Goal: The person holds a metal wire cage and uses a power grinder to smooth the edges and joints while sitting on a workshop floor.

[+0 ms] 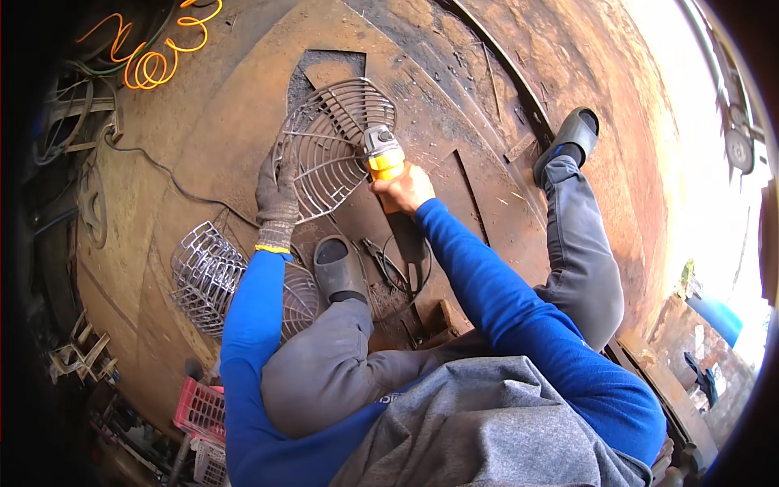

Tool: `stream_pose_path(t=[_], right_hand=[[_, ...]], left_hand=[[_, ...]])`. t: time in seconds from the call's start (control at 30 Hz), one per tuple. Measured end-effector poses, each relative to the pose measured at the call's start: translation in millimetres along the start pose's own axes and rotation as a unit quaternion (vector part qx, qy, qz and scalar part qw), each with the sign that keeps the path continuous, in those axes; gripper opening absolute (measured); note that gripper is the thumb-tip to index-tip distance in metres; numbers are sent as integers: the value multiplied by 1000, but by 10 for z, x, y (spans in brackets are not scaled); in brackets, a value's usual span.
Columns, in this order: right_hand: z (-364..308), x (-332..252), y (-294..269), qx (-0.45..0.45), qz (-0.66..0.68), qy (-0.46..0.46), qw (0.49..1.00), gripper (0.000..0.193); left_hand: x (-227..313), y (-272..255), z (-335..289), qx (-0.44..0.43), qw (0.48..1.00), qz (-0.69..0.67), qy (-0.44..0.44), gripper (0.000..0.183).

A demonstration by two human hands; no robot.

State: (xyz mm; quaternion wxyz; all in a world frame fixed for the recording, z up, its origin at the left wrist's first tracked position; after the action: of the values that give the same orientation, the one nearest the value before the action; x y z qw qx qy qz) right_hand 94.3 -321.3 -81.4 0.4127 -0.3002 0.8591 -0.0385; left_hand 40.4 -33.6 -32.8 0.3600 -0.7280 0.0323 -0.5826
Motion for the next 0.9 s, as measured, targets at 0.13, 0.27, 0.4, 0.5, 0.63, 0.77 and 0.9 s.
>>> stream_pose_path(t=[0.13,0.27,0.4,0.5,0.63,0.77,0.9], right_hand=[[-197,44,62,-4,-5,6,1000,67],[-341,57,168,-22,-30,6,999,72],[-328,93,243,-14,-5,-6,1000,70],[-269,147,217,20,24,-20,999,66],[-134,118,151,30,75,-36,996,69],[-117,-1,97,0,113,-54,992,57],[-155,-66,117,-24,203,-32,978,49]], left_hand=[[-47,15,2,3,1000,-9,1,47],[-55,2,-16,2,1000,2,5,46],[1,1,-39,7,1000,20,0,44],[119,-8,-78,8,999,15,34,44],[177,-19,-133,-1,1000,21,19,46],[149,-21,-166,7,1000,19,16,46],[64,-32,-195,6,999,40,16,46]])
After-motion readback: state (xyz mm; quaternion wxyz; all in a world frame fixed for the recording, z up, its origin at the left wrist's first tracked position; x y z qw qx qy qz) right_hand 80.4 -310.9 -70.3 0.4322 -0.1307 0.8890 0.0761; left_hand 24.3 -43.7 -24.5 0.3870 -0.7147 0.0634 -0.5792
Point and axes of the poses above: each hand's wrist, its own z-axis towards the middle knuckle, its own y-axis out of the palm, x = y × z, the point moved 6 cm from there along z, towards the middle knuckle, and after that the axes turned 10 degrees about z, right-handed, at the moved point
